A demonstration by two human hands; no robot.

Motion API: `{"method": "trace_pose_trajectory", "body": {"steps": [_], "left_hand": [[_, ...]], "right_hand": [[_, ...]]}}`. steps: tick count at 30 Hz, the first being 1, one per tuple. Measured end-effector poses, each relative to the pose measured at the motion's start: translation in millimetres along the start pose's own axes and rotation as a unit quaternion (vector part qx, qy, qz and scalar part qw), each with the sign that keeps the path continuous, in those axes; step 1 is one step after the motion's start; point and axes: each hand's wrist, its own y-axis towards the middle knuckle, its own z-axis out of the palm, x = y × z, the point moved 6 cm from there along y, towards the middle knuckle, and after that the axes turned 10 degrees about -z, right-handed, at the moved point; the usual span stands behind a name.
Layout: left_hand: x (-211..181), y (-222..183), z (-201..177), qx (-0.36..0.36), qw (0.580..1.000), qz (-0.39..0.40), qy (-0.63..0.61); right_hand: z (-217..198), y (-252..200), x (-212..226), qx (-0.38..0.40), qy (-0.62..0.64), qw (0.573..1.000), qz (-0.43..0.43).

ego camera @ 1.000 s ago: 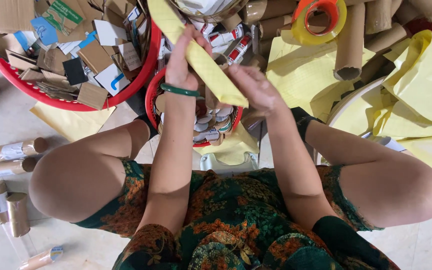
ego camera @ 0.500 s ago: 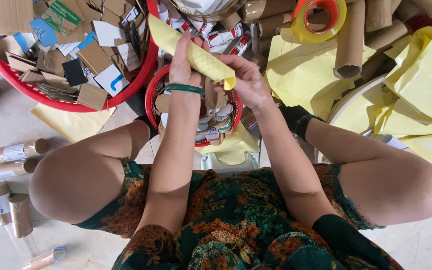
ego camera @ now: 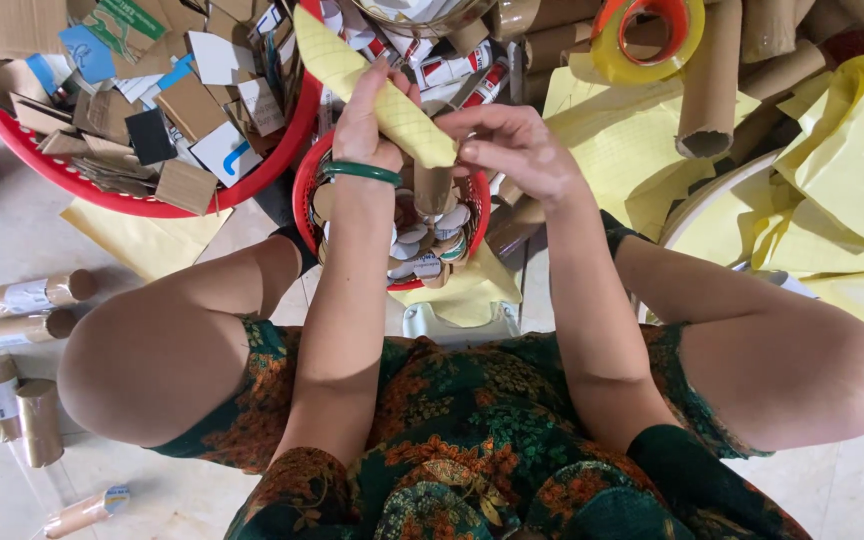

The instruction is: Wrapping cardboard tubes in yellow paper and applying labels and tape.

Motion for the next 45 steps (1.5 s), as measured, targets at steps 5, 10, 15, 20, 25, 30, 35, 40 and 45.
{"method": "trace_pose_trajectory", "body": {"steps": [5, 10, 15, 20, 25, 30, 35, 40, 45], "left_hand": [[5.0, -19.0, 14.4, 0.007, 0.999, 0.023, 0.023], [-13.1, -32.8, 26.5, 0.011, 0.994, 0.11, 0.011], [-50.1, -51.7, 28.1, -0.013, 0.965, 0.261, 0.034], [-37.0, -43.2, 25.2, -0.03, 0.948, 0.311, 0.062], [-30.3, -61.3, 45.6, 0.014, 0.931, 0.347, 0.109], [-23.4, -85.5, 71.4, 0.087, 0.846, 0.388, 0.354], [1.4, -94.1, 88.2, 0.149, 0.783, 0.353, 0.491], [20.0, -100.8, 113.5, 0.213, 0.685, 0.392, 0.576], [42.2, -71.9, 122.6, 0.212, 0.652, 0.394, 0.612]], "right_hand": [[3.2, 5.6, -16.3, -0.022, -0.151, 0.984, -0.096], [-9.7, 10.6, -19.7, -0.143, -0.307, 0.932, -0.132], [-37.4, 20.9, -69.7, -0.121, -0.271, 0.943, -0.152], [-10.2, 18.4, -89.3, -0.107, -0.398, 0.894, -0.177], [15.4, 15.6, -43.4, -0.024, -0.423, 0.885, -0.191], [10.3, 11.8, -35.6, 0.025, -0.326, 0.926, -0.19], [8.4, 6.1, -6.9, -0.037, -0.358, 0.916, -0.177], [0.3, -5.7, 32.9, -0.081, -0.435, 0.851, -0.282], [-39.0, -6.5, 19.8, -0.129, -0.463, 0.83, -0.283]]}}
